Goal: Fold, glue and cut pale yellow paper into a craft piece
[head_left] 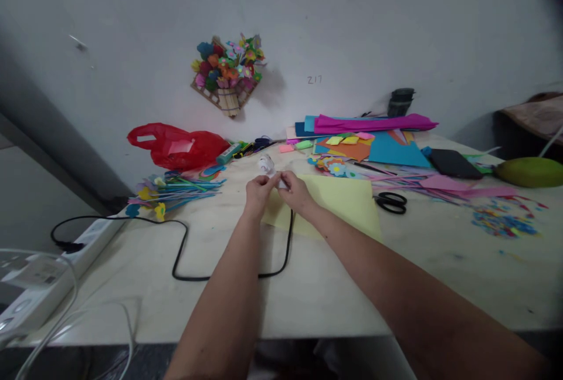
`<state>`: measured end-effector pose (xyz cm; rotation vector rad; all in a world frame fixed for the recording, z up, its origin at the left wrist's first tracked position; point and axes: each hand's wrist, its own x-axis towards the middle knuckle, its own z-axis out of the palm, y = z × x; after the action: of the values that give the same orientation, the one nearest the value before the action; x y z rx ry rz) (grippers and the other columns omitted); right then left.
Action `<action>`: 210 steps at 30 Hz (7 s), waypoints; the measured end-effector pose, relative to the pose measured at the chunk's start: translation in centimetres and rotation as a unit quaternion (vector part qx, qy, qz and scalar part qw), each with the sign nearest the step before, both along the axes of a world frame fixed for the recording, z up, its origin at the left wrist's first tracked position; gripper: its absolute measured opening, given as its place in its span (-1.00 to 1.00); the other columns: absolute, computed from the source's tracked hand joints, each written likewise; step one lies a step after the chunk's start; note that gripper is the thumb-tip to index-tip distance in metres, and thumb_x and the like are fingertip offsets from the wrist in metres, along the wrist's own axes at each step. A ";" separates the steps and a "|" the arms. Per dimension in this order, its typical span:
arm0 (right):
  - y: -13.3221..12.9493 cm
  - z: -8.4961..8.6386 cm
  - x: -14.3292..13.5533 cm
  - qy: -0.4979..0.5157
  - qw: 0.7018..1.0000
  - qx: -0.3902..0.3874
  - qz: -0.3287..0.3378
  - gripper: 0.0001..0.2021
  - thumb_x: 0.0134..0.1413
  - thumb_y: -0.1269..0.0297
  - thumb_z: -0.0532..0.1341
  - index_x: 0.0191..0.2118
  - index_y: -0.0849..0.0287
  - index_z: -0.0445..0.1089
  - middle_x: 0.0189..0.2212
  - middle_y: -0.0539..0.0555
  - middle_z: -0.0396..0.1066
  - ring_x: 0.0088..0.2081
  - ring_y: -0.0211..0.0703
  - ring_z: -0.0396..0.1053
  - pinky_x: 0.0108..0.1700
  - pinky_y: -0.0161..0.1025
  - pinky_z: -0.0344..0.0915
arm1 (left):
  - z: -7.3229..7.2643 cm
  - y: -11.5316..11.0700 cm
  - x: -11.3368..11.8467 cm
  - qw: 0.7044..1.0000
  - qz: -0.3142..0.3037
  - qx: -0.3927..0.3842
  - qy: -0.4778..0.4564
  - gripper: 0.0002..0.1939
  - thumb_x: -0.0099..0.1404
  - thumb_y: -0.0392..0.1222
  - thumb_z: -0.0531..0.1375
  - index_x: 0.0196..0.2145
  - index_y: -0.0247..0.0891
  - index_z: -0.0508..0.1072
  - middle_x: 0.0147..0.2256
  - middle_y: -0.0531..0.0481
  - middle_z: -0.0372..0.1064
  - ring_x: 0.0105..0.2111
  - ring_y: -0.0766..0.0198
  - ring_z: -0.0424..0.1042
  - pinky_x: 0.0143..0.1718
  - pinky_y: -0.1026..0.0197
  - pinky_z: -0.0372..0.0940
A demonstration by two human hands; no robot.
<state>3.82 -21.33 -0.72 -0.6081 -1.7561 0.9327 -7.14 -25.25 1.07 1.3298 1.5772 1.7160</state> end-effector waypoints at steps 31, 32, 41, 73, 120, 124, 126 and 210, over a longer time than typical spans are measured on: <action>1.5 0.6 0.0 0.086 0.946 -0.201 -0.240 -0.86 -0.01 0.24 0.04 -0.53 0.10 0.13 -0.58 0.01 0.23 -0.46 -0.17 0.27 -0.42 -0.26 0.22 | -0.1 0.7 2.3 0.996 0.020 -0.056 0.064 -0.58 -0.02 0.17 0.19 -0.64 -0.27 0.28 -0.72 0.14 0.14 -0.67 0.43 0.09 -0.63 0.33 -0.04; 1.7 0.6 0.0 0.113 0.933 -0.256 -0.227 -0.86 0.02 0.24 0.01 -0.52 0.09 0.12 -0.61 -0.02 0.22 -0.52 -0.20 0.26 -0.49 -0.28 0.21 | 0.0 0.6 2.4 0.996 0.018 -0.057 0.059 -0.59 -0.01 0.17 0.18 -0.64 -0.27 0.28 -0.72 0.14 0.14 -0.67 0.44 0.09 -0.63 0.33 -0.04; 3.1 3.4 4.8 0.178 0.929 -0.325 0.012 -0.75 -0.04 0.21 0.15 -0.61 0.13 0.11 -0.75 -0.10 0.14 -0.75 -0.37 0.05 -0.70 -0.38 0.02 | 0.5 0.0 2.3 0.999 -0.007 -0.014 -0.030 -0.58 0.00 0.14 0.20 -0.67 -0.25 0.20 -0.73 0.15 0.11 -0.67 0.46 0.08 -0.58 0.33 0.04; 2.4 2.5 4.1 -0.089 0.991 -0.062 0.079 -0.89 -0.14 0.37 0.19 -0.47 0.22 0.48 -0.62 -0.03 0.39 -0.57 -0.32 0.33 -0.57 -0.42 0.20 | 0.4 0.0 1.7 0.997 -0.010 -0.015 -0.079 -0.59 -0.06 0.09 0.25 -0.69 -0.27 0.22 -0.75 0.15 0.12 -0.70 0.47 0.09 -0.61 0.34 0.05; 4.6 3.8 8.0 0.322 0.893 -0.315 0.013 -0.90 -0.02 0.28 0.18 -0.39 0.18 0.26 -0.52 -0.02 0.43 -0.58 -0.35 0.34 -0.50 -0.37 0.32 | 0.3 0.4 2.1 0.996 -0.031 -0.005 -0.088 -0.57 -0.06 0.15 0.23 -0.65 -0.28 0.23 -0.71 0.12 0.17 -0.68 0.46 0.14 -0.58 0.35 0.14; 2.4 3.4 4.7 0.070 0.946 -0.301 0.101 -0.79 -0.07 0.18 0.22 -0.35 0.22 0.33 -0.50 0.04 0.43 -0.50 -0.28 0.38 -0.46 -0.36 0.30 | 0.1 0.6 2.2 0.999 0.006 -0.010 -0.045 -0.62 -0.04 0.10 0.22 -0.65 -0.27 0.25 -0.72 0.12 0.17 -0.67 0.43 0.16 -0.58 0.34 0.13; 1.2 3.1 3.0 0.034 0.957 -0.266 0.111 -0.73 -0.14 0.18 0.27 -0.29 0.21 0.34 -0.46 0.02 0.43 -0.46 -0.31 0.37 -0.44 -0.40 0.28 | -0.1 0.7 2.2 0.999 0.037 -0.018 -0.013 -0.69 -0.03 0.03 0.23 -0.63 -0.25 0.29 -0.71 0.11 0.20 -0.64 0.39 0.21 -0.57 0.34 0.13; 1.0 2.7 3.0 -0.065 0.914 -0.393 -0.076 -0.68 0.02 0.06 0.19 -0.40 0.26 0.19 -0.71 -0.06 0.20 -0.73 -0.31 0.24 -0.75 -0.40 0.16 | 0.2 -0.6 0.7 0.801 0.099 -0.295 0.512 -0.61 0.14 -0.19 0.00 -0.11 -0.06 0.46 -0.14 -0.07 0.44 -0.11 0.12 0.37 -0.10 0.14 0.16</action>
<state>6.86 -20.36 1.95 -1.3243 -1.3685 1.5171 -6.40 -25.88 1.26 1.8631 2.5832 0.3365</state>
